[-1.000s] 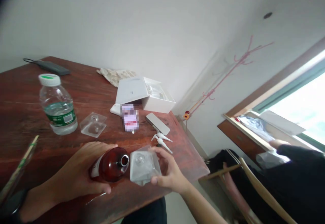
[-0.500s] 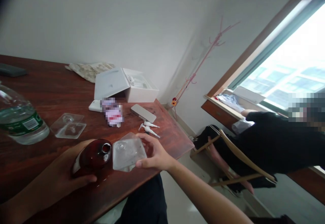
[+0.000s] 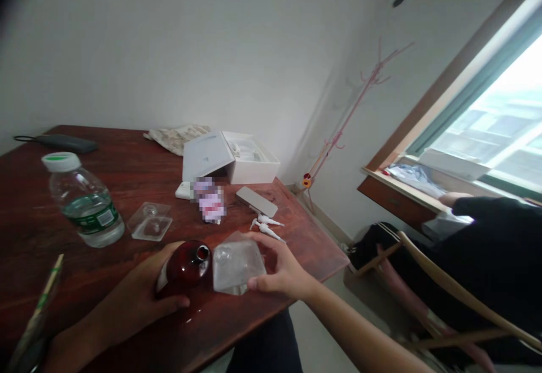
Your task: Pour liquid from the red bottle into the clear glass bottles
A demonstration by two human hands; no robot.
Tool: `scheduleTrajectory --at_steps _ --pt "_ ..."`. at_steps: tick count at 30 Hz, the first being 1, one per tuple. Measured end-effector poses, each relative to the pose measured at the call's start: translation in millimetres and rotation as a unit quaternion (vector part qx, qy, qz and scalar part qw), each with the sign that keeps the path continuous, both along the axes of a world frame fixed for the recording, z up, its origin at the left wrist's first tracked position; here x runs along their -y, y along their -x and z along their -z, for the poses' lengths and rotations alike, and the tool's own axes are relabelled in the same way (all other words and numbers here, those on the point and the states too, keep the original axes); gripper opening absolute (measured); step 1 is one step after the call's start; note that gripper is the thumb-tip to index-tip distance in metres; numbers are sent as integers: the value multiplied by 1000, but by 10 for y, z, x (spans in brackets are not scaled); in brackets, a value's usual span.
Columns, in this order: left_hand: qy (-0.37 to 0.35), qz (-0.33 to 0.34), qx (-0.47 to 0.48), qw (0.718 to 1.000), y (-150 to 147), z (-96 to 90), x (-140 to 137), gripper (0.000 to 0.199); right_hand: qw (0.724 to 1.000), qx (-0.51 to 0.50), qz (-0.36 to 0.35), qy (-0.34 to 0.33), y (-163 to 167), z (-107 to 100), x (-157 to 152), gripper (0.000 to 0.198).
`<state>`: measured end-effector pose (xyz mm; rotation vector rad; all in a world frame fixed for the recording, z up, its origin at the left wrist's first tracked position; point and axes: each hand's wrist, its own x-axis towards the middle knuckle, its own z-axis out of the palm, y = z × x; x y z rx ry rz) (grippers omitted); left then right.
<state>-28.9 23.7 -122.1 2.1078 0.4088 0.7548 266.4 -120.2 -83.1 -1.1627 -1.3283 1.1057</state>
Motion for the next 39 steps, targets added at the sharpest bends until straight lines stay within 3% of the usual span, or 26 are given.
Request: scheduleTrajectory --at_steps 6,12,21,29,39 --pt "14 -16 -16 1000 41 162 -37 93 999 27 30 5 -38 0 44 79" --pt "-46 -67 -50 995 4 459 -51 105 998 44 46 -4 -61 -12 43 81" --pt "-69 -73 -46 994 22 247 35 102 995 97 7 9 -40 -275 4 75" --pt "-66 -84 -46 993 15 278 49 104 983 183 -6 6 -23 -494 -73 76" --pt "-89 -86 -37 992 18 377 35 105 963 270 5 -15 -185 -466 -52 87"
